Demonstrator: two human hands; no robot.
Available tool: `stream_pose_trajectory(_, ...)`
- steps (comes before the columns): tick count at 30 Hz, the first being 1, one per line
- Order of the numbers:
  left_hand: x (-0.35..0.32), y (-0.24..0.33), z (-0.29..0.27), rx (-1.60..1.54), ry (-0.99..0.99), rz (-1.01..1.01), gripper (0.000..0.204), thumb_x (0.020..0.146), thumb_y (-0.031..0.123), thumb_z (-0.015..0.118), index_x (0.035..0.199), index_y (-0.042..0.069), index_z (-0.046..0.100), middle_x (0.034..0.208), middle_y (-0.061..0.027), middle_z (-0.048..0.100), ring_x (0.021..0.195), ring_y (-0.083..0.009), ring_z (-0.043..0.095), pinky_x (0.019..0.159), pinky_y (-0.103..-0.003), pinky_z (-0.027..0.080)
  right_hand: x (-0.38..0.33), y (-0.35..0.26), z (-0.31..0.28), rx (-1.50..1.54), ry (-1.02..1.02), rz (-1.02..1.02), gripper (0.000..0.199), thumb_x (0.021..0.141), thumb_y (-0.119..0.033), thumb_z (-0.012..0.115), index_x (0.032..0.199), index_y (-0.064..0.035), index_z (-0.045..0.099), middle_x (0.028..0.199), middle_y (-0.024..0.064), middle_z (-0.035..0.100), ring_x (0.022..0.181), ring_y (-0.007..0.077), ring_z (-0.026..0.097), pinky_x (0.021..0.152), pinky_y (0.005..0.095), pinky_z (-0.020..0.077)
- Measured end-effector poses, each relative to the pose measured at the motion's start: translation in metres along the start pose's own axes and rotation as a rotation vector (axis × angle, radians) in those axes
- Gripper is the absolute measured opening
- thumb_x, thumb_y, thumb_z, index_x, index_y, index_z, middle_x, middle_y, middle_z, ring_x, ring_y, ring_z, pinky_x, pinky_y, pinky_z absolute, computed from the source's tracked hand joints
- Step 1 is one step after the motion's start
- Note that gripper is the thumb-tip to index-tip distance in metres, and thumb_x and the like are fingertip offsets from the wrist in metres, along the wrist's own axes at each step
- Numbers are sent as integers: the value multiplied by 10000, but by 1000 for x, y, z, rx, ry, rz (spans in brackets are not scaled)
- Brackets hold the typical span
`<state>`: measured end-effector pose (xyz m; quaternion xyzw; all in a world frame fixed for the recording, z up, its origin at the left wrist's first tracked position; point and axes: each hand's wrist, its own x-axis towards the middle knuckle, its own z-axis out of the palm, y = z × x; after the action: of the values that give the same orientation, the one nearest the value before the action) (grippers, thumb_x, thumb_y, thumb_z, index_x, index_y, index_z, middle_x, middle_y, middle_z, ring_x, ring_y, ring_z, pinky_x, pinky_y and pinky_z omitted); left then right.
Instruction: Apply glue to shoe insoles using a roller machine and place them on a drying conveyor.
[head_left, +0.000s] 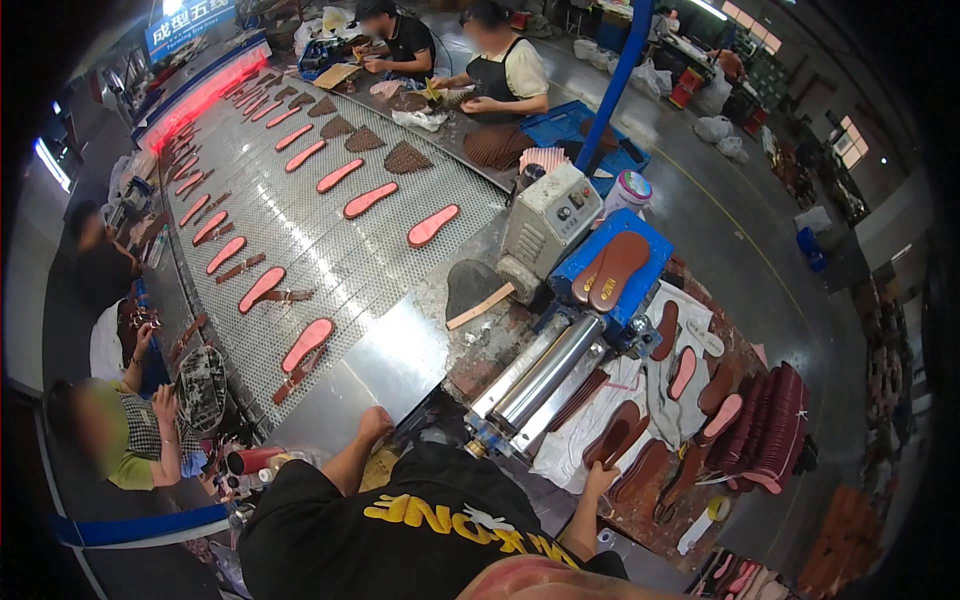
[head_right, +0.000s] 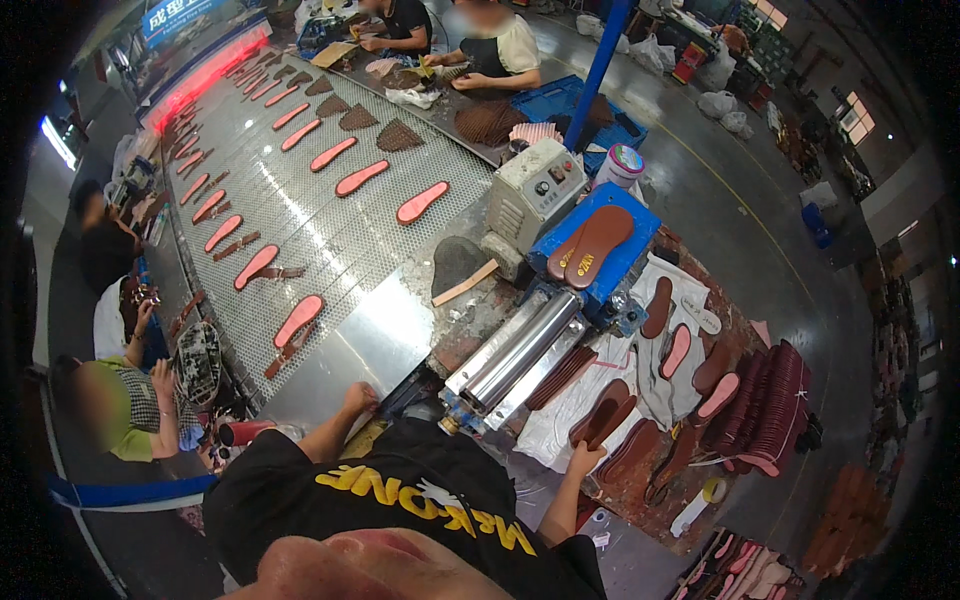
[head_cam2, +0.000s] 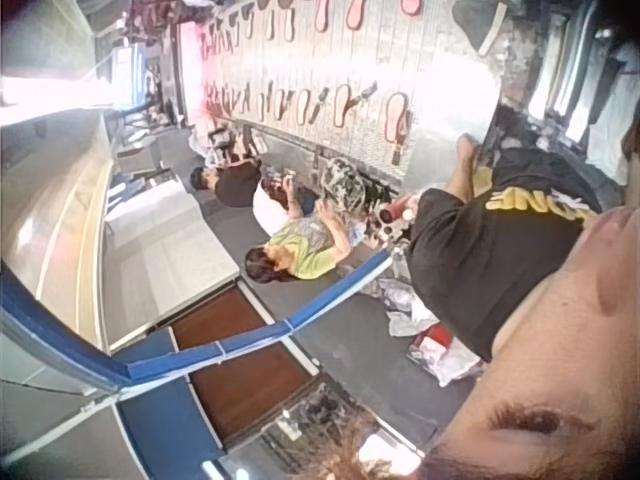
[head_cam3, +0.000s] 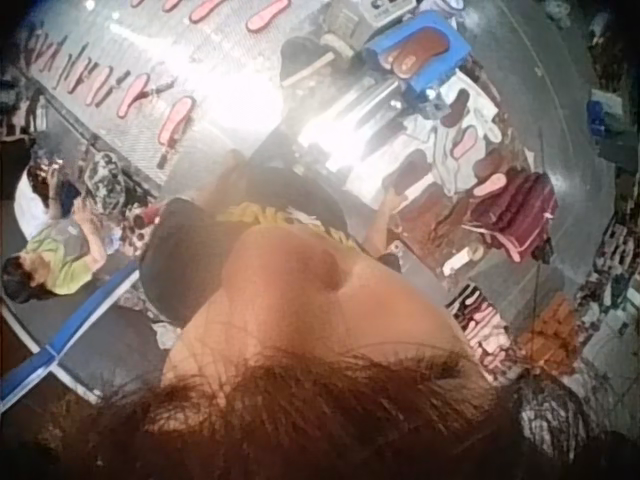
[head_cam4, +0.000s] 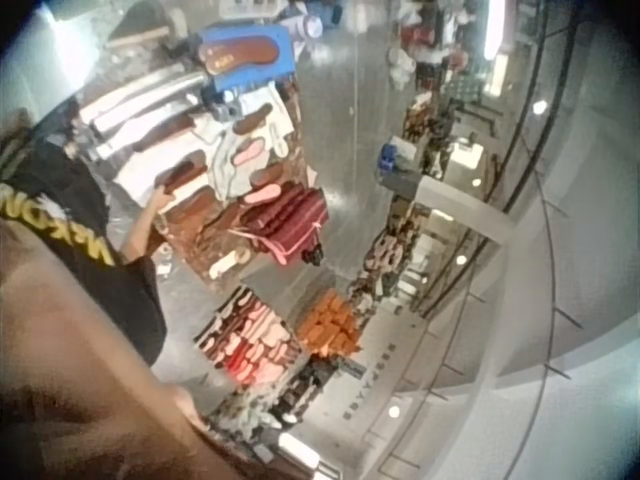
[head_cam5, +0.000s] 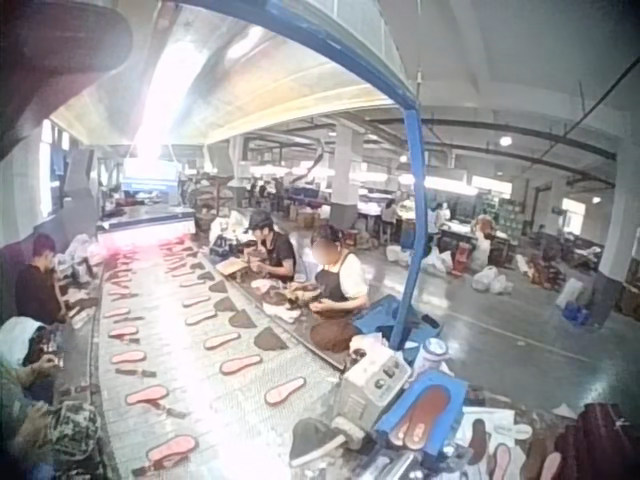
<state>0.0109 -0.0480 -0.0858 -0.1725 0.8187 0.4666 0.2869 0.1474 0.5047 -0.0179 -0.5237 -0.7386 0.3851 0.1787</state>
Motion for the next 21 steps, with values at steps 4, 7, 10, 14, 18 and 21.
stream_pose_trajectory(4,-17,8,-10,117,202,28,77,598,92,623,604,29,579,569,-137,590,537,-257,591,521,-357,469,-2,9,-4,31,6,-38,392,710,-110,576,1021,46,395,944,217,546,863,345,557,836,360,409)
stream_pose_trajectory(7,-30,9,-12,307,380,101,105,627,98,609,698,22,594,628,-162,609,598,-314,596,587,-386,479,-2,17,-4,111,-18,-43,381,709,-101,572,1020,44,406,985,201,530,893,319,542,837,342,402)
stream_pose_trajectory(10,-41,7,-6,440,536,91,226,645,103,600,851,14,581,824,-224,602,764,-373,583,704,-422,469,2,28,-2,170,-26,-41,386,707,-98,571,1027,44,408,992,185,520,890,295,530,835,330,400)
stream_pose_trajectory(14,-47,8,0,595,325,43,426,671,131,606,1059,9,478,1110,-292,428,999,-441,469,831,-467,423,8,40,5,295,-24,18,392,697,-83,585,1034,35,424,946,141,513,820,231,525,778,296,425)
stream_pose_trajectory(18,-41,9,-7,649,118,-51,637,669,205,642,1208,-3,371,1252,-303,309,1125,-451,382,930,-453,384,5,39,8,304,-57,-2,420,691,-71,589,1047,41,397,989,153,494,872,247,512,830,303,397)
stream_pose_trajectory(21,-36,7,-8,647,95,-108,800,648,253,675,1304,2,291,1341,-313,221,1210,-442,314,995,-421,337,1,32,7,247,-43,-50,436,688,-56,585,1061,43,380,998,144,485,878,242,510,827,293,398)
